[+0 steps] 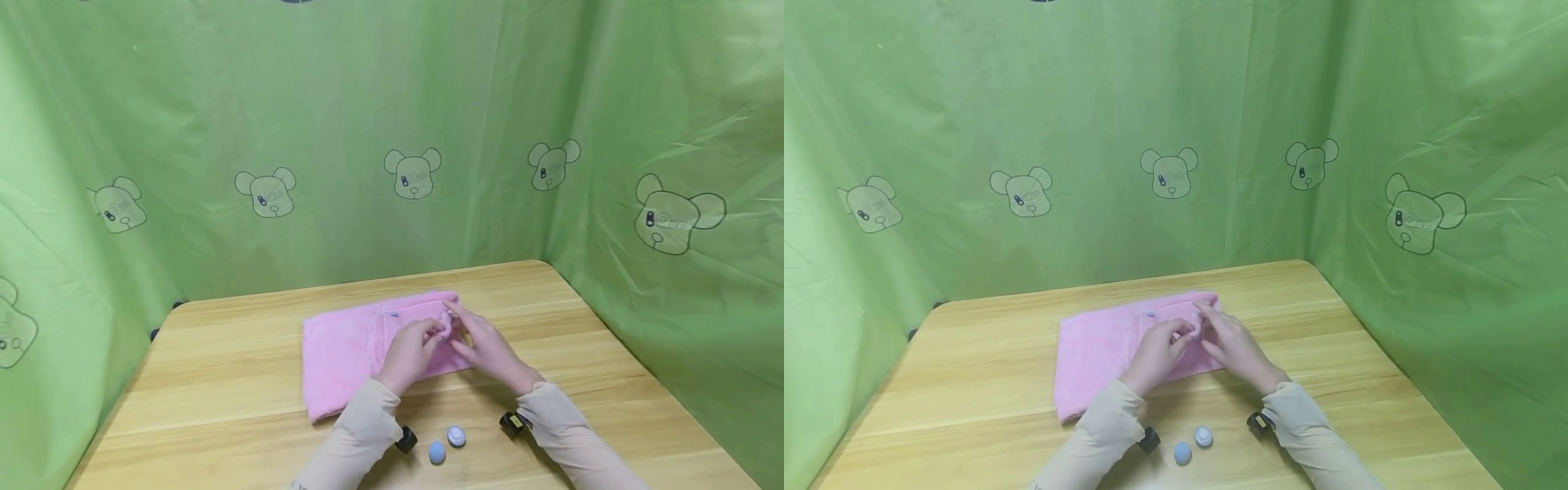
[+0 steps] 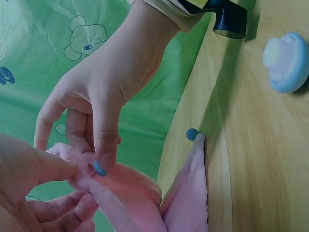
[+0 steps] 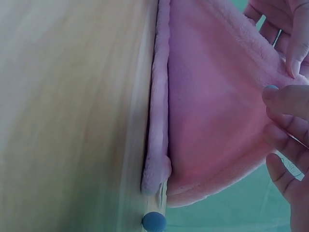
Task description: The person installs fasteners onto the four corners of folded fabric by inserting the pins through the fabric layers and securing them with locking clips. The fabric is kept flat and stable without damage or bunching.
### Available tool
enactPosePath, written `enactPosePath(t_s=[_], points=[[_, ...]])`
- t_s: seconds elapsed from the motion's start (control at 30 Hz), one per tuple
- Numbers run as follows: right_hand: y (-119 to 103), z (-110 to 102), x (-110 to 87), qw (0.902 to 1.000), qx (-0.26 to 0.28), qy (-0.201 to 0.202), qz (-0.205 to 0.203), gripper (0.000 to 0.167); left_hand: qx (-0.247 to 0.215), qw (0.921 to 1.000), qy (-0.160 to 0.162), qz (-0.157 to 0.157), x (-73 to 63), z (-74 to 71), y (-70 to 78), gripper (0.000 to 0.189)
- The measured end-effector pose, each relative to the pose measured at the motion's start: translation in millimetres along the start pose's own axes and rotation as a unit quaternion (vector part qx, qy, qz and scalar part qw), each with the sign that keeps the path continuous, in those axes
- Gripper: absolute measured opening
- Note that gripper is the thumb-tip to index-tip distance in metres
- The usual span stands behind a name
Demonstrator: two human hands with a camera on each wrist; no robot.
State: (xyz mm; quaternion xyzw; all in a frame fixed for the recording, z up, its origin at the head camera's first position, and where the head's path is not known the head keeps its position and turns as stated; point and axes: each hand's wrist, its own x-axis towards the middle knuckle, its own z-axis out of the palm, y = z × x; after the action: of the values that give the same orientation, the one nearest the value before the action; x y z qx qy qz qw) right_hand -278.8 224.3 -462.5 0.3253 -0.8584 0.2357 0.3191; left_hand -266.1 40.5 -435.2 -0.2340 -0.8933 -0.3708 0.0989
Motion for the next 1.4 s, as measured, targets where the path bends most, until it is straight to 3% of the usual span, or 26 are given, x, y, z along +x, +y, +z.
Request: enactPosePath(t_s=[0.27, 0.57, 0.77, 1.13, 1.4], points=[[4, 2, -0.5, 0.9982, -0.024, 0.011, -0.054, 0.051, 0.042, 0.9987, -0.007, 0.027, -3.7, 2.4, 4.8, 0.013], [7, 2, -0.1, 0.9955, -0.031, 0.049, -0.075, 0.034, 0.051, 0.9984, -0.004, 0.025, -5.2, 3.0, 6.5, 0.01], [8, 3, 0.0, 0.9946, -0.028, 0.063, -0.078, 0.032, 0.056, 0.998, -0.003, 0.031, -4.6, 2.3, 7.5, 0.01], [9, 4, -2.8, 0.9958, -0.027, 0.044, -0.076, 0.027, 0.088, 0.995, -0.005, 0.048, -9.0, -4.5, 16.0, 0.013], [11, 4, -3.1, 0.9947, -0.012, 0.041, -0.094, 0.026, 0.085, 0.994, -0.057, 0.04, -9.1, -12.7, 19.3, 0.017]])
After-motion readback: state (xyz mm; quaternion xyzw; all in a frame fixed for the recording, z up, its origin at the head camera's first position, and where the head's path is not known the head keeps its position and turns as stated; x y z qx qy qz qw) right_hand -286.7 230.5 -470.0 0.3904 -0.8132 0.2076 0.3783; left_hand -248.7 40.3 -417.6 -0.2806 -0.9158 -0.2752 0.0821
